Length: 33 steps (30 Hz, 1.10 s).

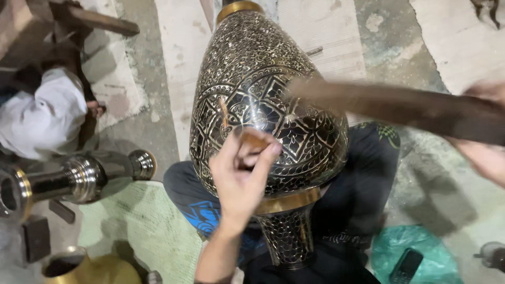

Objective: The person sits on the floor with a large engraved brass vase on their lap, holding a small punch against the vase surface and striking it with a wooden mallet to chisel the decorative pattern. They reposition the punch repeatedly across the surface and rotate the vase to reach new areas.

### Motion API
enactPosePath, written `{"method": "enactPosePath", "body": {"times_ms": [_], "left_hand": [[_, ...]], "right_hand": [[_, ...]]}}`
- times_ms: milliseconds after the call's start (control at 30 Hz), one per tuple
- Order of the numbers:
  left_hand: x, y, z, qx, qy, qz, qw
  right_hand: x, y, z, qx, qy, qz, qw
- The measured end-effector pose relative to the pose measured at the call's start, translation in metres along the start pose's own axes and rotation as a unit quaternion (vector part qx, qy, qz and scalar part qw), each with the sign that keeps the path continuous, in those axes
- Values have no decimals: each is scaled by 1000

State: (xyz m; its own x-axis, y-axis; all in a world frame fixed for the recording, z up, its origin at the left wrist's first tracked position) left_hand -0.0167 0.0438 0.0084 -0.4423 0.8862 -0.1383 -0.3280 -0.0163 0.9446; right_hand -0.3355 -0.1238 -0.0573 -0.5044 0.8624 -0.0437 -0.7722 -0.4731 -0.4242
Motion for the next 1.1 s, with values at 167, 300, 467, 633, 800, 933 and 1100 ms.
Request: {"method": "enactPosePath", "body": {"times_ms": [167, 300, 467, 633, 800, 933, 1100], "left_hand": [[-49, 0, -48, 7, -346, -73, 935], [-60, -2, -88, -29, -505, -146, 850], [-69, -3, -107, -21, -575, -140, 805], [-68, -5, -106, -23, -597, -118, 794], [-68, -1, -106, -40, -600, -116, 791], [-65, -5, -108, -113, -619, -132, 766], [-61, -7, -117, -7, -649, -141, 748]], "right_hand": [[95, 21, -68, -87, -3, -206, 975], [148, -28, -97, -86, 73, -177, 978], [174, -38, -124, -72, -24, -295, 952], [166, -22, -120, -79, -16, -298, 951], [156, -11, -108, -26, -59, -286, 956], [159, -7, -80, -232, 47, -329, 914], [163, -20, -77, -151, -29, -363, 919]]}}
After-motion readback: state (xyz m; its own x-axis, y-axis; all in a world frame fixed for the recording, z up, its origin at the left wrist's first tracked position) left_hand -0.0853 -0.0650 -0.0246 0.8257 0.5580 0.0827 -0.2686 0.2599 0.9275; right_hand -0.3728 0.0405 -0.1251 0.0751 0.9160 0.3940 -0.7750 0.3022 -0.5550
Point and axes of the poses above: each hand's wrist, its own x-axis away from the middle knuckle, its own z-axis out of the back of the hand, y = z × x, the point moved 7 cm from there along -x, towards the middle knuckle, and after that the axes turned 4 degrees about -z, right-handed, at the moved point
